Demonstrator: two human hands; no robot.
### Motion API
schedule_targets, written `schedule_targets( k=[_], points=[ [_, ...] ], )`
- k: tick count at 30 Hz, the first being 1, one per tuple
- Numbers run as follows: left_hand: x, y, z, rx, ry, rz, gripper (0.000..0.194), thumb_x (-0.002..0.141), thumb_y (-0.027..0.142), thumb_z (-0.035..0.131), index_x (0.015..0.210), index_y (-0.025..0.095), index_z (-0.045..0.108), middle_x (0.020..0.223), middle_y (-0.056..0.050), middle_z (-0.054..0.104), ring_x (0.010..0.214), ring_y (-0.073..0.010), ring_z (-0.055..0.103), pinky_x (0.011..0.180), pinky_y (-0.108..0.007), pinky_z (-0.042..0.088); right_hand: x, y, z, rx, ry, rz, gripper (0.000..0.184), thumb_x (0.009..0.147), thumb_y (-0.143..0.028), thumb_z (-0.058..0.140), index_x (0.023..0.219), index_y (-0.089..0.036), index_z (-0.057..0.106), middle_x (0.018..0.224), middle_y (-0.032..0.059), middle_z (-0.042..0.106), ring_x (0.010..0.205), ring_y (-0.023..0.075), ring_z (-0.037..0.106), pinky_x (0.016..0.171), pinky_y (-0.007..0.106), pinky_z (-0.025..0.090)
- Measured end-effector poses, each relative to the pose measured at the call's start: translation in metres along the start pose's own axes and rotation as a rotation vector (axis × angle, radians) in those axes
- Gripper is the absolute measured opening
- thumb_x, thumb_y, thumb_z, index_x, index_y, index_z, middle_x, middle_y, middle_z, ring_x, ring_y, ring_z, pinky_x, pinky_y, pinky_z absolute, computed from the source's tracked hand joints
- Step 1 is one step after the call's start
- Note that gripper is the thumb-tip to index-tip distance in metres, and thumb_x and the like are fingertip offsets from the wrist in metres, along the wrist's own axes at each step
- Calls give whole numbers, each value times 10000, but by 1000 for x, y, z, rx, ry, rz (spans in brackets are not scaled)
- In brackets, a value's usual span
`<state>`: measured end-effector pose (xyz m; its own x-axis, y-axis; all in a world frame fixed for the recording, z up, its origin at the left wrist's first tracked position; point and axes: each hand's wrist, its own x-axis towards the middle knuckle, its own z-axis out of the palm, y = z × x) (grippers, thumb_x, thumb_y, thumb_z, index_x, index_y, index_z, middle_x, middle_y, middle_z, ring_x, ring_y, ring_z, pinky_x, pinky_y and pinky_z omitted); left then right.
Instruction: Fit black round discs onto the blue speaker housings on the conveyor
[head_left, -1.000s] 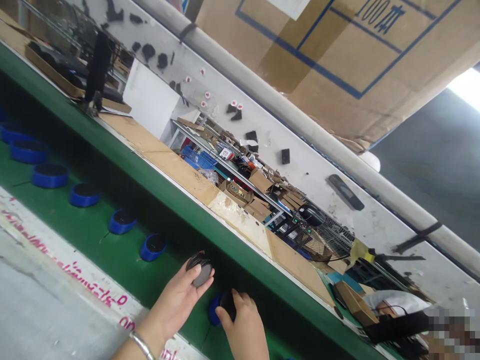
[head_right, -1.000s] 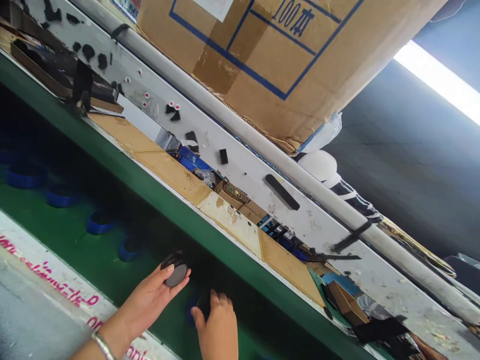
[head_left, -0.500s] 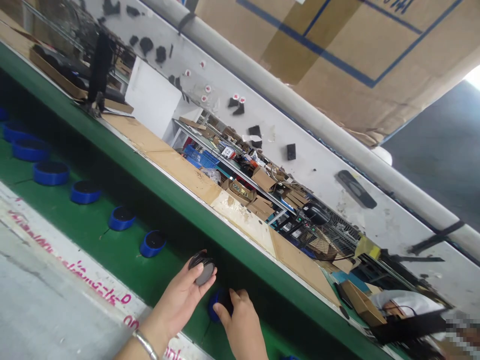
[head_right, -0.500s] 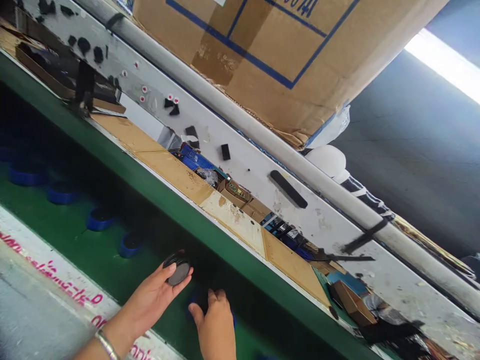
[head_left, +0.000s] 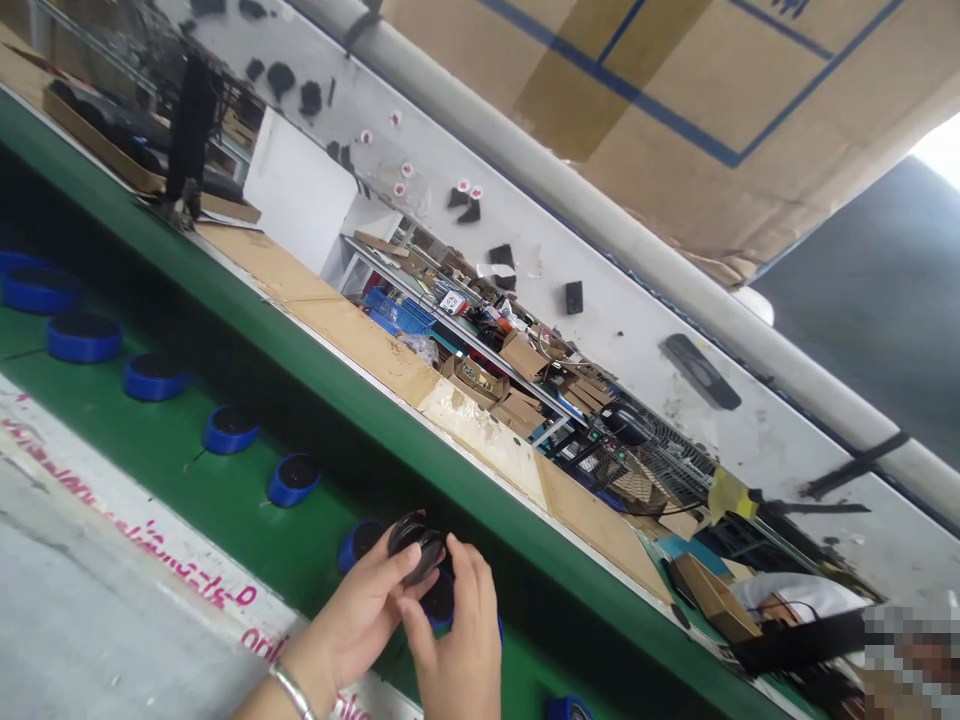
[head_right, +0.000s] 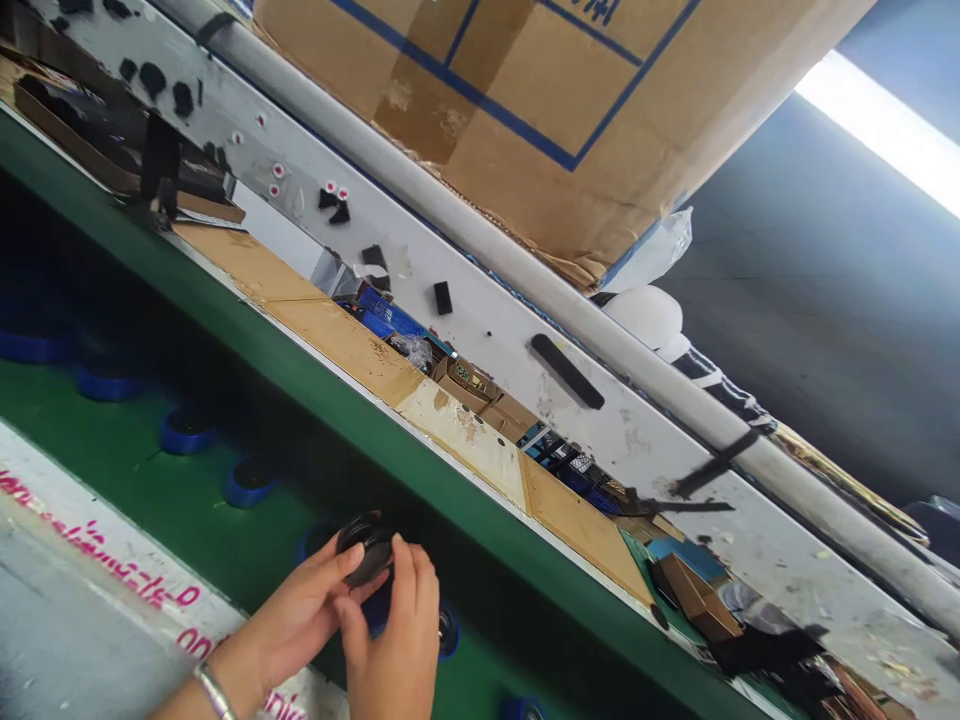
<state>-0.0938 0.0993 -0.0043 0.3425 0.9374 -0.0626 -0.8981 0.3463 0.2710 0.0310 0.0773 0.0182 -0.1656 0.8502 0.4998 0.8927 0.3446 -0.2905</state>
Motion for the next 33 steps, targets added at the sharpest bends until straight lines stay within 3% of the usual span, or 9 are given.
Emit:
schedule_targets(
  k=[5,12,17,24,28,33],
  points=[
    [-3,-4,3,27,-10,-67,322,777,166,613,1095,203,579,1135,-61,649,1117,-212,554,953,-337,435,-2,-8,8,63,10,84,407,827,-321,526,1219,-278,426,1213,81,483,1122,227,486,915,376,455],
    [0,-6,2,32,-1,-36,358,797,211,596,1148,200,522,1053,-83,683,1006,-217,621,750,-304,506,-9,6,-1,194,4,119,409,766,-315,554,1170,-259,518,1172,81,518,1032,228,534,816,346,489],
    [1,-8,2,-5,0,-21,336,808,203,583,1135,171,511,1023,-97,686,1059,-246,597,890,-388,483,-16,27,-12,209,-29,134,410,705,-309,615,1109,-258,563,1156,48,592,1024,217,574,783,289,503],
    [0,-7,-3,-94,88,8,336,734,168,665,1055,135,573,1035,-113,677,1056,-320,591,982,-439,447,-24,81,-31,448,21,581,459,751,-532,556,1028,-168,594,985,93,668,920,241,636,808,329,513],
    [4,-8,-1,-140,117,48,343,711,124,678,1044,117,596,1052,-122,676,1064,-324,584,982,-430,460,-27,83,-28,474,37,554,440,759,-524,548,1031,-180,588,1041,99,655,953,240,626,839,343,507],
    [10,10,-7,-244,165,212,245,779,149,603,1021,127,625,1075,-110,678,1125,-310,541,954,-415,492,-3,68,-23,79,-163,391,335,842,-373,413,1035,-191,617,1077,91,651,988,237,613,873,376,481]
  ],
)
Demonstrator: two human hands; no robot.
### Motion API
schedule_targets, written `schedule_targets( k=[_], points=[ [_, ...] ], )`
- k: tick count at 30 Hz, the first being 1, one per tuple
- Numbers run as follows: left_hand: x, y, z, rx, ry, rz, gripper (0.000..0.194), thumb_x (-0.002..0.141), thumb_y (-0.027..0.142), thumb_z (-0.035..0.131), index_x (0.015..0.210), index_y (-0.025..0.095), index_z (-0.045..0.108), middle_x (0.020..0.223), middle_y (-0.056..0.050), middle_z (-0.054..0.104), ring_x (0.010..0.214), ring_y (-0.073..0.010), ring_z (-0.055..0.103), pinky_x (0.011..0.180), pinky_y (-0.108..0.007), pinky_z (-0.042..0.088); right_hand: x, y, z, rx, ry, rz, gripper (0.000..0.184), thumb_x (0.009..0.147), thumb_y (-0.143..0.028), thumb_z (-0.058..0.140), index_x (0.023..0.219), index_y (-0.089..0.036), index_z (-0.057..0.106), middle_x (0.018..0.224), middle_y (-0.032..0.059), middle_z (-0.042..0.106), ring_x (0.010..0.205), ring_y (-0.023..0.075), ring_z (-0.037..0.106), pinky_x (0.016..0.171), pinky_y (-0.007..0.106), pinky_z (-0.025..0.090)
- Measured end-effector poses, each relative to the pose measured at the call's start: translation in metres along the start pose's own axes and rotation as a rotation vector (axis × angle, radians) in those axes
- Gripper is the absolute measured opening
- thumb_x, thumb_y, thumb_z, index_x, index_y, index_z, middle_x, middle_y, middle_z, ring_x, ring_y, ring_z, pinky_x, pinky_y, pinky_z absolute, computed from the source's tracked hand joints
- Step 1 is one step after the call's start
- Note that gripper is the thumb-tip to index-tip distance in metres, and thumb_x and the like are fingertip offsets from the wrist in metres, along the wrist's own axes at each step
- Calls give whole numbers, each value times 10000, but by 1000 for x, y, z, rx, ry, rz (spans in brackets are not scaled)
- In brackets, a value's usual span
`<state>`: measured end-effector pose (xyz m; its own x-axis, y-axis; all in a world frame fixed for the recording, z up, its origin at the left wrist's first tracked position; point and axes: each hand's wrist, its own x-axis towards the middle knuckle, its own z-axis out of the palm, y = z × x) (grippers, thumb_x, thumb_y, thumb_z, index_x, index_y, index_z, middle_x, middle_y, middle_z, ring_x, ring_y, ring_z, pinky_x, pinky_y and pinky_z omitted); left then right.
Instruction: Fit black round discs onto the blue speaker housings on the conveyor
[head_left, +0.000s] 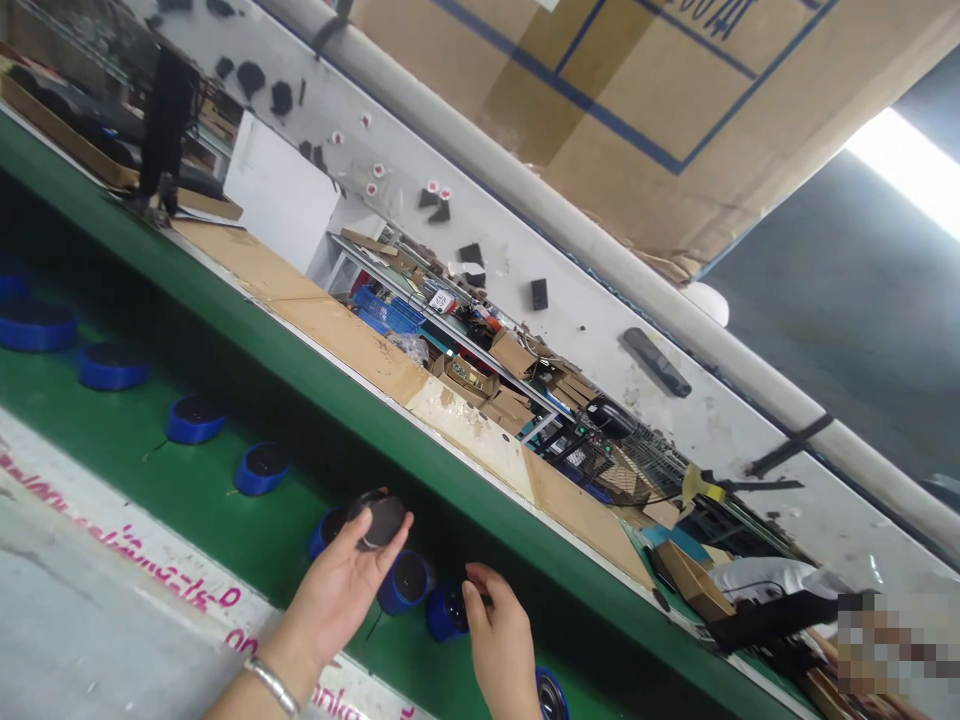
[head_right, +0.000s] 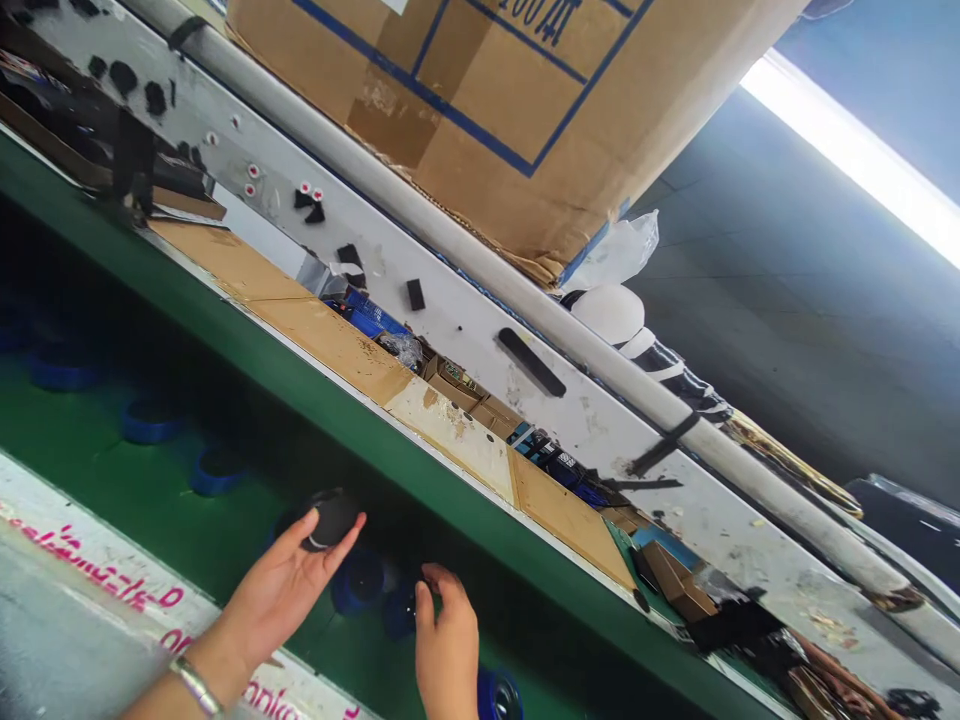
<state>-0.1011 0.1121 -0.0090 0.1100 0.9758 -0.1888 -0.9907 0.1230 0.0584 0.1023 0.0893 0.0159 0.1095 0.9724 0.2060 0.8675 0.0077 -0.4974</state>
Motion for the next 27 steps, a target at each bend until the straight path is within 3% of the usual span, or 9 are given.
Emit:
schedule_targets(
  k=[4,11,15,18,21,27],
  points=[
    [4,13,-1,-69,10,85,213,832,156,520,1003,130,644,1063,-104,689,1132,-300,536,917,-393,521,29,-16,9,-229,-145,-87,334,737,-220,496,1031,-204,652,1071,83,664,1041,267,590,918,415,432],
    [4,7,0,-104,25,47,233,810,125,547,1023,120,640,1091,-109,677,1123,-321,537,898,-397,535,65,-45,36,-401,-394,-106,350,508,-108,606,834,-190,703,812,113,716,764,314,669,623,373,485],
    [6,7,-1,-125,27,23,238,806,134,558,1031,123,637,1095,-104,674,1140,-320,525,906,-392,530,72,-50,39,-403,-434,-118,378,457,-59,605,802,-185,695,777,101,705,745,305,663,592,340,462],
    [6,8,-2,-141,36,19,219,800,125,564,1003,115,645,1086,-101,678,1148,-319,517,921,-394,521,76,-43,36,-323,-409,-109,434,497,-116,615,917,-208,681,842,75,691,791,269,655,642,323,469],
    [6,7,-2,-150,37,18,210,792,118,572,987,115,651,1078,-96,682,1149,-320,517,930,-399,515,77,-34,28,-209,-297,-73,443,638,-198,538,1073,-224,613,945,60,657,884,221,630,768,324,462],
    [6,7,-2,-154,48,16,245,766,120,610,1008,121,647,1077,-100,681,1139,-322,525,929,-392,514,47,-14,11,-3,-95,11,284,798,-321,402,1035,-185,479,941,53,634,848,178,625,755,279,486]
  ],
)
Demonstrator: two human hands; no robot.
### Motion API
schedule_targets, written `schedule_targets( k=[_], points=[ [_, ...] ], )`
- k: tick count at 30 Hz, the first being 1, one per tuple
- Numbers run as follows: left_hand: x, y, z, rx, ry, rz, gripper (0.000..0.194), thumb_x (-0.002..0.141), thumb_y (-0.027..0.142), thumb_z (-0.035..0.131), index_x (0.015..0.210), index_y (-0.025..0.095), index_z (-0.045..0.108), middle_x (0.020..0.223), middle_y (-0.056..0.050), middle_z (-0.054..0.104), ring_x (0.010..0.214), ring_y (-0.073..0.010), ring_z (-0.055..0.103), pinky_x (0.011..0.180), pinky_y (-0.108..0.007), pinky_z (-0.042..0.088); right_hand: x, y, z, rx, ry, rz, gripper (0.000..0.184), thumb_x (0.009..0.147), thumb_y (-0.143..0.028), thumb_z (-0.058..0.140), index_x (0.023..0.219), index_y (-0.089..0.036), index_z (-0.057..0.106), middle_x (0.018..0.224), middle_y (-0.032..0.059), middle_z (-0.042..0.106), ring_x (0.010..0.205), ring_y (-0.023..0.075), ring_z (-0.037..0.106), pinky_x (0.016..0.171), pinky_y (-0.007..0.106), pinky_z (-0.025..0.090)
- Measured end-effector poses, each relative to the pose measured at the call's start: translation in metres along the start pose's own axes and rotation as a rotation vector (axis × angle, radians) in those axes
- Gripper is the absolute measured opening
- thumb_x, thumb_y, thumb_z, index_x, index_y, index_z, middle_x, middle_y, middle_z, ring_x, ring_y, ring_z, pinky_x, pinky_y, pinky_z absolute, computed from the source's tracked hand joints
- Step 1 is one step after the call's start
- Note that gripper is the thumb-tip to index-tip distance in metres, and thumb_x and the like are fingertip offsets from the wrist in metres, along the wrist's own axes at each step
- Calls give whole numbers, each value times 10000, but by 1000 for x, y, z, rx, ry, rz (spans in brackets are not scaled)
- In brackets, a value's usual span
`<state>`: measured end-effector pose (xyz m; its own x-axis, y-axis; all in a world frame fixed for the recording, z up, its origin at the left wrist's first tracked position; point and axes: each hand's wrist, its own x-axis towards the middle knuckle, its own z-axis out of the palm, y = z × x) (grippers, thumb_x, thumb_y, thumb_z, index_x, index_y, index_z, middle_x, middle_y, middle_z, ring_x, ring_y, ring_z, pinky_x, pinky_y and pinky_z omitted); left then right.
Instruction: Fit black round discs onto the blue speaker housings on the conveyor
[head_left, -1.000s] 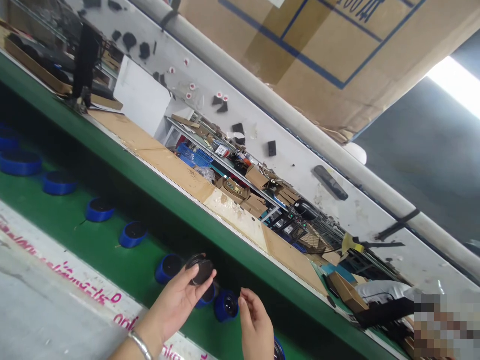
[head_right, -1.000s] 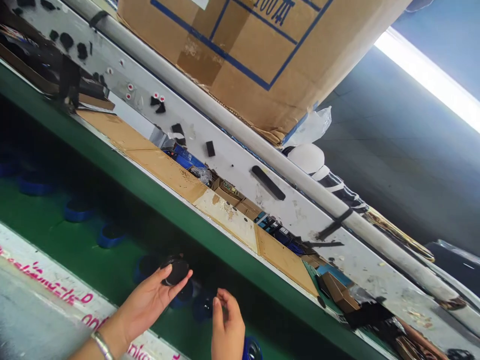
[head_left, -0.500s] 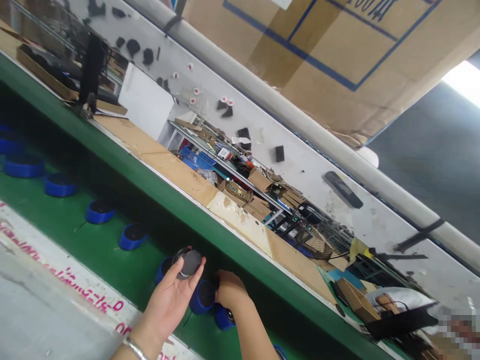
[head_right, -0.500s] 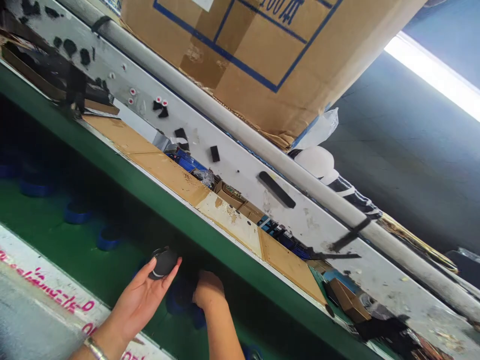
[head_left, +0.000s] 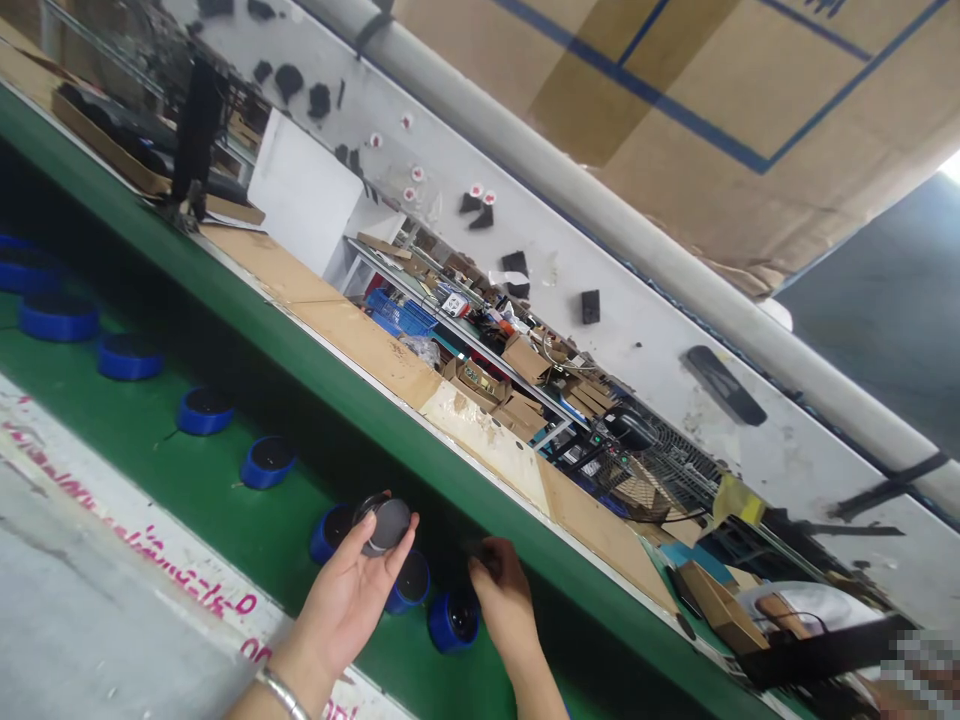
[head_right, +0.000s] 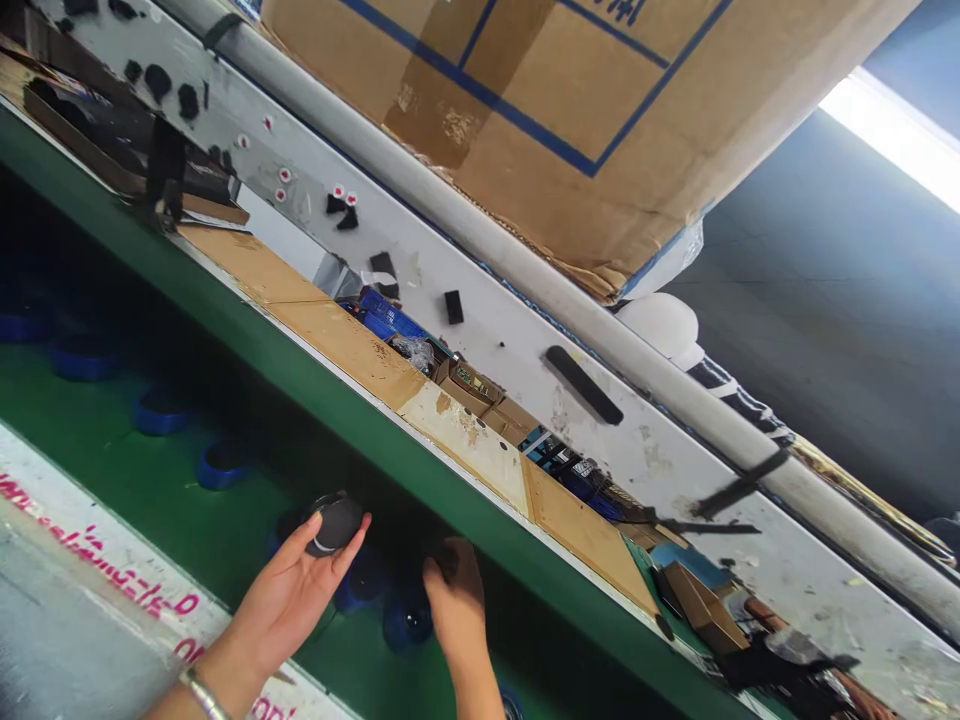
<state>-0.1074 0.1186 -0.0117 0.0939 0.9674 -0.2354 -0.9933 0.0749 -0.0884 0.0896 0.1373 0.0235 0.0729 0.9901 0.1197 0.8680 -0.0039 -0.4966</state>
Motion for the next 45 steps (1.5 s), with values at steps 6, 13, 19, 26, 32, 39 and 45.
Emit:
schedule_targets(
  k=[6,13,19,26,32,39,45],
  points=[
    [-2,0,1,24,-9,0,256,766,113,606,1020,106,640,1088,-121,671,1141,-331,521,922,-392,519,-53,29,25,63,220,-205,286,747,-273,527,1018,-201,477,1150,104,560,1109,247,517,948,398,404],
    [-3,-2,1,55,-1,9,235,790,115,570,1015,109,637,1098,-125,661,1142,-329,521,889,-396,538,-64,40,44,78,249,-113,394,812,-345,472,1174,-191,488,1247,101,542,1180,256,487,1005,424,377],
    [-3,-2,1,51,3,19,242,771,119,593,1006,92,642,1081,-146,662,1131,-347,525,907,-404,522,-63,40,40,-20,73,-115,477,834,-344,448,1284,-188,468,1346,60,477,1266,234,412,1068,412,328],
    [-3,-1,0,44,-13,18,242,769,132,601,1006,113,645,1072,-118,665,1147,-348,509,935,-403,502,-64,35,45,-47,56,-135,469,839,-315,431,1286,-179,467,1357,65,463,1275,231,401,1067,432,327],
    [-3,-1,1,36,-11,13,231,768,130,600,994,123,645,1080,-101,663,1145,-340,514,940,-402,500,-67,34,57,45,174,-167,447,848,-356,446,1275,-227,482,1407,58,395,1306,242,349,1067,453,311],
    [-3,-2,0,55,-7,0,268,756,133,618,1024,125,632,1107,-106,651,1146,-343,513,927,-397,509,-62,18,52,51,67,-116,456,888,-435,360,1256,-208,506,1413,83,382,1308,238,345,1073,459,298],
    [-2,-2,-2,68,-13,-3,267,763,144,611,1030,135,621,1107,-94,651,1150,-329,514,956,-398,485,-54,9,60,87,60,-112,467,882,-407,378,1274,-175,481,1379,94,431,1294,234,369,1078,459,295]
  ],
)
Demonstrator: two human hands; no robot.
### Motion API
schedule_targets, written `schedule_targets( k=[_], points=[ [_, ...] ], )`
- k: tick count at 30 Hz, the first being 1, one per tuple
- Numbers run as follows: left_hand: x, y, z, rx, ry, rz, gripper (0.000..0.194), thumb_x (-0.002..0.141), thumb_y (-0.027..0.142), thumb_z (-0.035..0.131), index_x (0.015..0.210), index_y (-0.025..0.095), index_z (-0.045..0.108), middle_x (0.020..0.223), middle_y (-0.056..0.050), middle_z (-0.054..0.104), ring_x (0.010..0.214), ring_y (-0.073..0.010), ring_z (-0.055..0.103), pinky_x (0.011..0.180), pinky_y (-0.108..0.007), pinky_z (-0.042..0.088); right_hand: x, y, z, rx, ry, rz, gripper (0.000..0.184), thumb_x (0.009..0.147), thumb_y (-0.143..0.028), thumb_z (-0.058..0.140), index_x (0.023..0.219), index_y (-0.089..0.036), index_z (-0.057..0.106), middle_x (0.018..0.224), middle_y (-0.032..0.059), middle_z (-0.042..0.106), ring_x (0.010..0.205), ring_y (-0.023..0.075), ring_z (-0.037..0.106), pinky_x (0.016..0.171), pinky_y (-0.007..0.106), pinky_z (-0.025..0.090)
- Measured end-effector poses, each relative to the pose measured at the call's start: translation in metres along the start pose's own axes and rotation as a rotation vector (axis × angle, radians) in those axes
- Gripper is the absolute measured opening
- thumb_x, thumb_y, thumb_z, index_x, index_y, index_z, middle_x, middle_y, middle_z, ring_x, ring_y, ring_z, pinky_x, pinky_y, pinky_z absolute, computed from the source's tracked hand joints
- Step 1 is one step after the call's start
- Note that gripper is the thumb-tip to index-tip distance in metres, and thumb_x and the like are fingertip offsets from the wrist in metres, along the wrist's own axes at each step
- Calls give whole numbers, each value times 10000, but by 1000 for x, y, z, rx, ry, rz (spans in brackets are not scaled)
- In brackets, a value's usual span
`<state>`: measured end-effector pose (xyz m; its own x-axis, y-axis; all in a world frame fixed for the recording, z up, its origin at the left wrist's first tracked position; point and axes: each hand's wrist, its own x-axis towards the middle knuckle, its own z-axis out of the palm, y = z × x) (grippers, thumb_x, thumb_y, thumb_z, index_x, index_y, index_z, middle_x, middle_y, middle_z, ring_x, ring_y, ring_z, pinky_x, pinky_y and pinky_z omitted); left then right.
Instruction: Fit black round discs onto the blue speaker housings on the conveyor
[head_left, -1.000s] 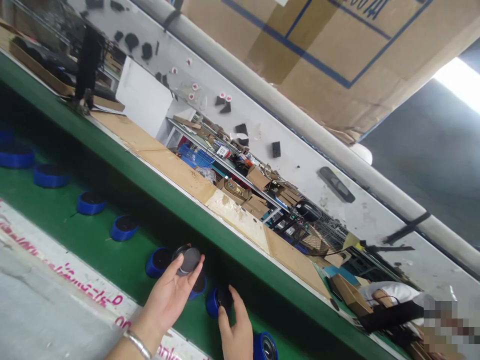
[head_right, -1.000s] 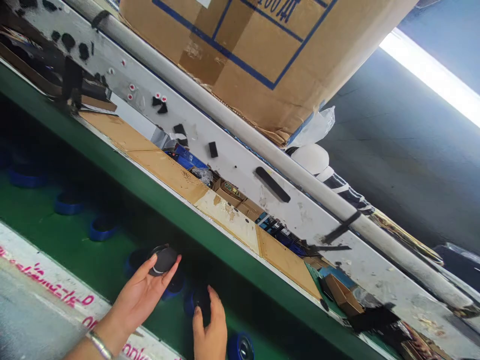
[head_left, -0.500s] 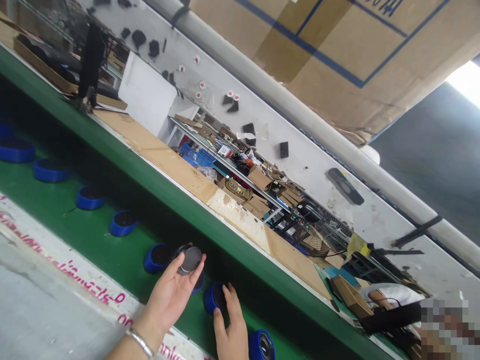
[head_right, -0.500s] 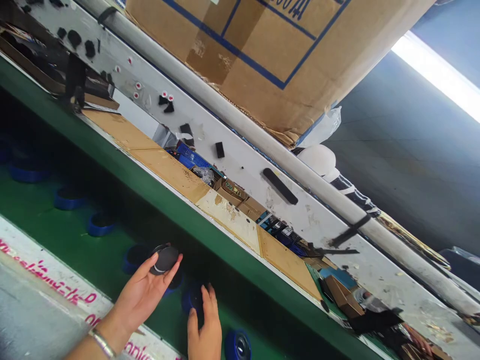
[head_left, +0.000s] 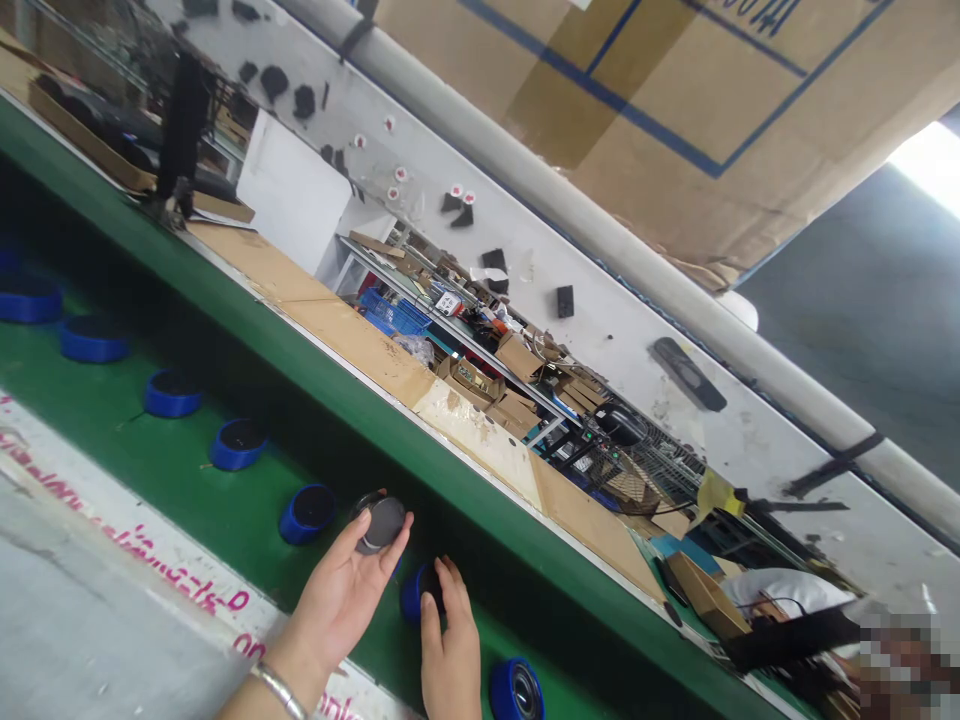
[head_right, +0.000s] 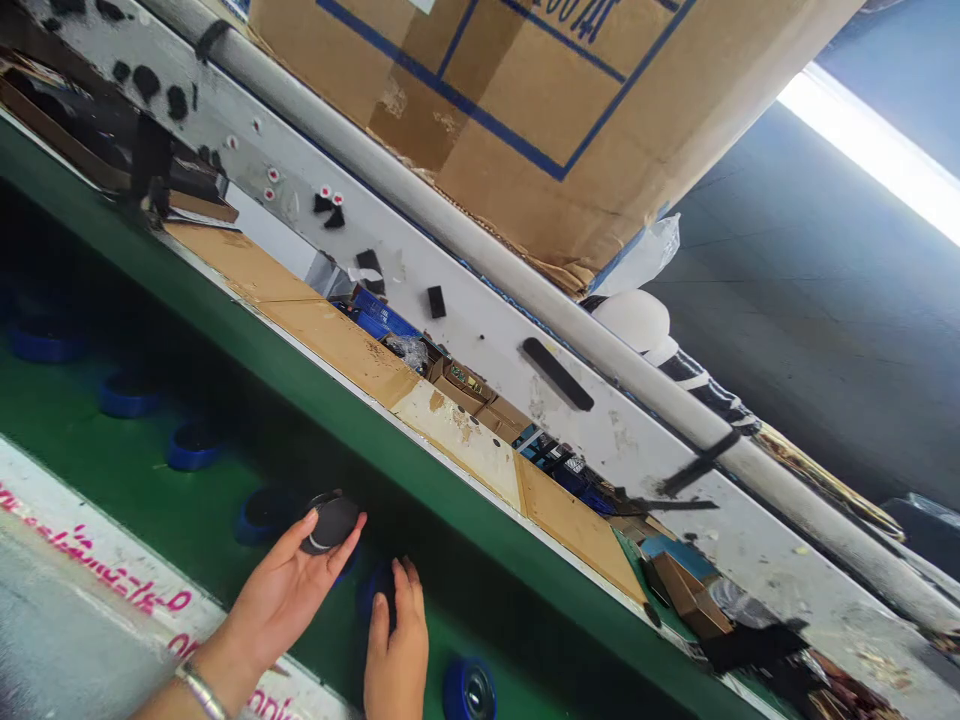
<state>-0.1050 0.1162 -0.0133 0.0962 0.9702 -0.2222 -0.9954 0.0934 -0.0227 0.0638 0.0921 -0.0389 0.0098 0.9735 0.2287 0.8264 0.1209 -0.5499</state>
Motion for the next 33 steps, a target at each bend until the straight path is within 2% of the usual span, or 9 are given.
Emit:
schedule_targets(
  k=[5,8,12,16,22,25,28,31,33],
  points=[
    [-4,-2,3,68,-11,-64,311,755,146,629,1063,132,594,1119,-112,645,1145,-329,520,976,-412,463,1,-4,-7,20,78,-26,432,894,-401,377,1256,-188,480,1347,97,468,1265,233,410,1050,477,339],
    [-11,-9,5,176,-57,-159,369,736,145,658,1095,113,577,1130,-131,642,1127,-325,538,988,-402,446,-3,-17,-20,-23,186,-187,456,869,-386,464,1293,-225,415,1350,93,457,1254,239,419,1013,476,389],
    [-20,-22,1,344,-204,-315,372,769,149,625,1134,185,565,1138,-65,652,1142,-224,540,1016,-319,396,-7,-35,-27,-150,272,-355,564,793,-383,597,1304,-254,397,1310,99,471,1208,258,449,967,462,434],
    [-23,-30,-6,399,-299,-376,343,775,140,612,1107,225,596,1172,-46,636,1149,-197,529,1004,-320,382,-9,-37,-29,-147,263,-330,459,807,-335,575,1249,-259,474,1204,88,540,1118,239,513,924,424,467],
    [-31,-27,-3,512,-315,-456,325,813,236,575,1138,237,575,1152,-64,645,1083,-219,575,855,-318,459,-24,-36,-39,130,196,-268,475,776,-453,586,1221,-299,525,1183,62,535,1066,233,546,852,329,497],
    [-34,-27,-2,573,-304,-499,358,793,236,600,1146,194,559,1105,-91,665,1048,-242,597,877,-348,453,-33,-22,-54,304,220,-197,519,758,-507,590,1213,-266,527,1204,85,547,1017,225,583,730,271,524],
    [-36,-31,-4,586,-305,-518,377,788,233,606,1152,157,547,1069,-105,676,1044,-259,601,982,-413,393,-39,12,-83,447,346,-14,571,760,-501,591,1227,-191,481,1182,130,584,999,223,603,741,278,529],
    [-36,-36,-5,590,-310,-521,378,792,236,602,1154,148,542,1054,-101,680,1054,-264,595,1005,-424,378,-41,52,-109,252,364,214,510,676,-473,674,1073,-162,602,1035,119,667,894,241,644,679,284,549],
    [-37,-39,-6,591,-306,-531,380,791,233,603,1156,146,541,1052,-100,680,1060,-265,593,1008,-423,379,-44,70,-114,80,317,240,443,648,-452,689,992,-175,662,981,102,694,848,252,663,633,287,556]
  ],
)
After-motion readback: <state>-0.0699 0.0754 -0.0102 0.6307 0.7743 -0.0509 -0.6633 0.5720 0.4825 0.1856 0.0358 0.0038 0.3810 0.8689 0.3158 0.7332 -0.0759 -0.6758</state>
